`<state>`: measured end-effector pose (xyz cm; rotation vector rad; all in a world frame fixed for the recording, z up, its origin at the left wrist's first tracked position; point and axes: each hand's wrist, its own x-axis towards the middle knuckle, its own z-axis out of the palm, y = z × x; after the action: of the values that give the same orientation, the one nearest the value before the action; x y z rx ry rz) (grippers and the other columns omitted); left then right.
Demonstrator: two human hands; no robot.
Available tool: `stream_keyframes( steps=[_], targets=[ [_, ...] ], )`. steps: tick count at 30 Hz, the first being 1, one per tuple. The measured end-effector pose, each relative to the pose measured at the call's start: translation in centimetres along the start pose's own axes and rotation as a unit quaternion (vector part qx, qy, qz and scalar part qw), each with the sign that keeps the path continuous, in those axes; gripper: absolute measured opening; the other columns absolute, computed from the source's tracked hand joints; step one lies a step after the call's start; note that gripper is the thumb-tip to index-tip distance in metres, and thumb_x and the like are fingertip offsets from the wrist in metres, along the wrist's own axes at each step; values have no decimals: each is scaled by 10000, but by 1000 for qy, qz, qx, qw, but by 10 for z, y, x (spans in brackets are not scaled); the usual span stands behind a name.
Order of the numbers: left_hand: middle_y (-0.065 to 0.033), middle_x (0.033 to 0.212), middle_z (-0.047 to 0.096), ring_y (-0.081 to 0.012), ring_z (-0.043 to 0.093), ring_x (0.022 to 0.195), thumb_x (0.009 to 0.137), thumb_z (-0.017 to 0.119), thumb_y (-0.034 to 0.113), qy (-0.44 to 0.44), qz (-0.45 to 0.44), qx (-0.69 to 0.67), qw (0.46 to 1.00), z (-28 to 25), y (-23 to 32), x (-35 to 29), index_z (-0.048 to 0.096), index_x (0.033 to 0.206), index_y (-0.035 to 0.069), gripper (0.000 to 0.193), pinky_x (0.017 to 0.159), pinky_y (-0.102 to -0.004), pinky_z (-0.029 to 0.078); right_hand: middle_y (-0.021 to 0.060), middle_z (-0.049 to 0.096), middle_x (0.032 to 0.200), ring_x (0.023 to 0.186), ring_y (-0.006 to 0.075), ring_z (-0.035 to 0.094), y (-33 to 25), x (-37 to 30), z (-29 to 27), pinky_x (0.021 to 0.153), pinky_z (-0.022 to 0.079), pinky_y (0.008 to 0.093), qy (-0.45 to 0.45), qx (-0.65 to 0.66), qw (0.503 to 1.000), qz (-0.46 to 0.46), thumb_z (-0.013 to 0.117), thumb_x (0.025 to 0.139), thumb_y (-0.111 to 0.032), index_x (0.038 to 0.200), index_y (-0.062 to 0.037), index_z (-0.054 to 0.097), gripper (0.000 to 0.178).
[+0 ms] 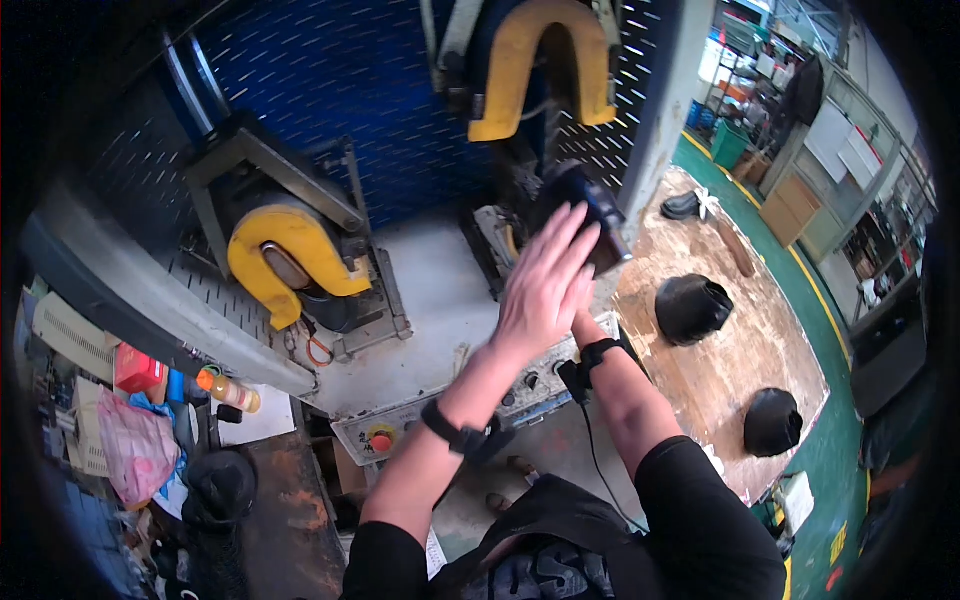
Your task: Placing shoe uppers onto a lasting machine to shape the heel or toe area.
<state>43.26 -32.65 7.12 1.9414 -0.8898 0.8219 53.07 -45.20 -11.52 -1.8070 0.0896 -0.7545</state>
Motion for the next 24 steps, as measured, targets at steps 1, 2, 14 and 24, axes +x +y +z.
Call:
stream_keyframes(
  steps=[1,2,14,24],
  targets=[
    [-182,1299,463,-337,406,1243,857,518,70,3,-39,-7,999,-6,4,-23,527,1197,-3,348,1016,-402,342,167,576,1138,1077,307,521,18,5,4,898,409,401,-49,-75,995,50,508,872,-340,1175,-65,545,411],
    [-177,1280,479,-329,433,1222,863,520,63,-10,-87,-14,996,-11,1,-49,529,1199,10,340,996,-397,366,146,536,1221,1137,271,475,37,11,9,945,385,376,-99,-151,979,99,483,904,-335,1201,-55,534,411],
    [-71,825,669,-120,646,772,918,509,129,165,-465,-22,869,-139,-23,-225,604,1068,33,202,676,-265,488,136,586,1155,965,225,555,107,49,87,853,428,342,-40,33,995,82,493,902,-291,1129,25,567,397],
    [-99,738,617,-239,621,677,853,579,121,149,-279,411,855,-190,-54,-119,567,1052,81,203,584,-333,480,109,632,948,801,220,592,75,68,93,690,472,322,-58,103,971,206,455,925,-366,1026,-12,587,392]
  ],
)
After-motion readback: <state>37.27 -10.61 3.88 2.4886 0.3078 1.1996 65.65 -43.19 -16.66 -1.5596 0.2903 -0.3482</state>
